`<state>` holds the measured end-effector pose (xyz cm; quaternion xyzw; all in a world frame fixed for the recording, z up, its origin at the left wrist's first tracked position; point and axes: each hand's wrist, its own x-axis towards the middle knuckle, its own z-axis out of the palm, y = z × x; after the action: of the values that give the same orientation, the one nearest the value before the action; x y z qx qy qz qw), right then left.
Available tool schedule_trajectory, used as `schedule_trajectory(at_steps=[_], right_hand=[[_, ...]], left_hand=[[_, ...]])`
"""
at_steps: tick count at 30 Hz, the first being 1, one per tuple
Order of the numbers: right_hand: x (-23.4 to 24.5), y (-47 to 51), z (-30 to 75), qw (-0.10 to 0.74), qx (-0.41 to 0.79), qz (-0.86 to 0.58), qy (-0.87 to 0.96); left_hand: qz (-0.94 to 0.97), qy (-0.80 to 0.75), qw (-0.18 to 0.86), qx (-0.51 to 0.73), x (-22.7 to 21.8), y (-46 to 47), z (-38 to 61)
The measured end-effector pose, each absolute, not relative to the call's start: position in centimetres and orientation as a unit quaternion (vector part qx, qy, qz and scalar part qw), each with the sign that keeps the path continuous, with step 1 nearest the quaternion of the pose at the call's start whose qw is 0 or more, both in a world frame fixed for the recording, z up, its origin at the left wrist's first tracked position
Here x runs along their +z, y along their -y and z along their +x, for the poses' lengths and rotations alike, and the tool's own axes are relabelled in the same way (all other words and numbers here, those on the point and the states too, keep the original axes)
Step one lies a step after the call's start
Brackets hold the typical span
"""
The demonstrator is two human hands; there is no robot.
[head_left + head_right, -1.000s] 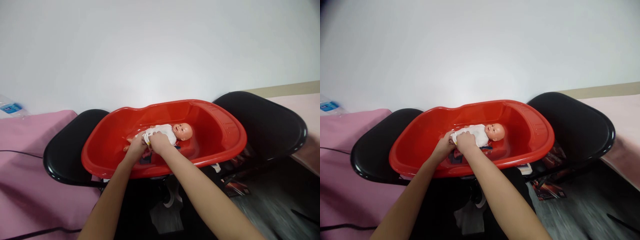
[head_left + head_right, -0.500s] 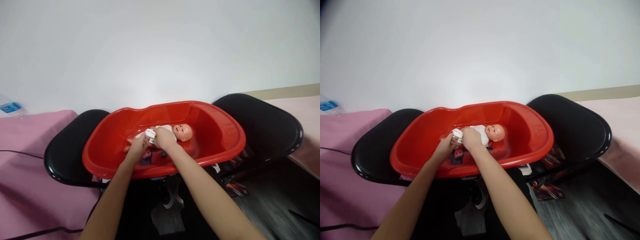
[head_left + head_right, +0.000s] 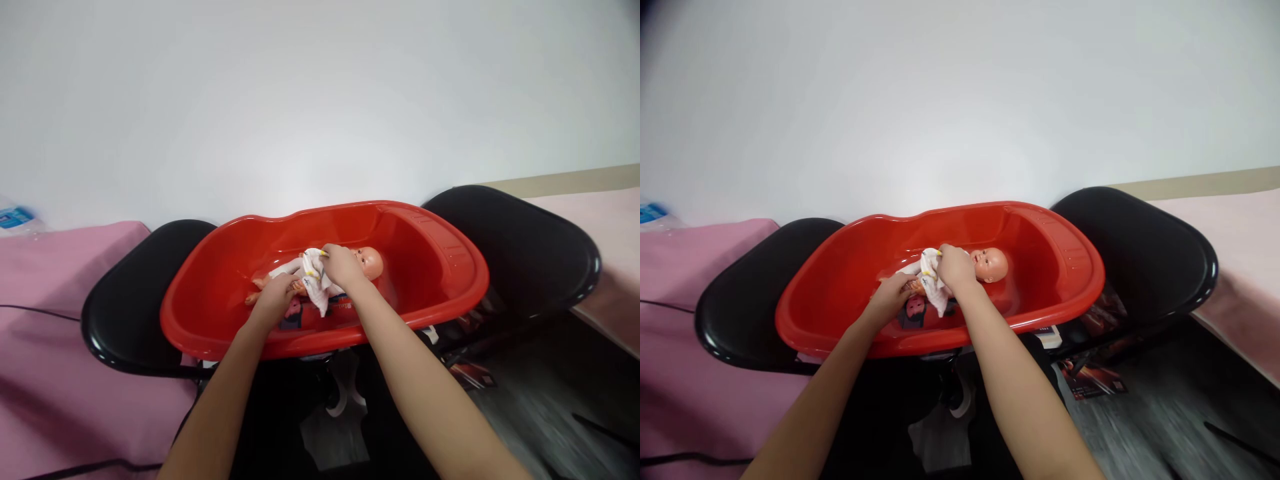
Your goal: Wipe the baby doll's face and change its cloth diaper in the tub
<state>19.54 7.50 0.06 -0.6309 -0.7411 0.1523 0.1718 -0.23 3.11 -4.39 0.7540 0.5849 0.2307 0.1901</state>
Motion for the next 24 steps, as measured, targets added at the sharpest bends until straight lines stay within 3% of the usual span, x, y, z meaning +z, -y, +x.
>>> schedule_trajectory(at_steps=[5,17,24], right_hand=[[-0.3,-7.5,19.7,0.269,0.199,-0.612,0.716],[0.6,-7.1,18.0,0.523,0.425,-0.38,0.634],[0.2,-7.3,17.8,0.539,0.465,-0.36,0.603]], left_hand=[[0.75,-0.605,0.177,0.201,-4.8,-3.3,-0.4],[0.751,-0.591,0.196,0.218,-4.9,-3.0,-0.2],[0.739,-0.618,0.157,0.217,-4.7,-2.7,-0.3]])
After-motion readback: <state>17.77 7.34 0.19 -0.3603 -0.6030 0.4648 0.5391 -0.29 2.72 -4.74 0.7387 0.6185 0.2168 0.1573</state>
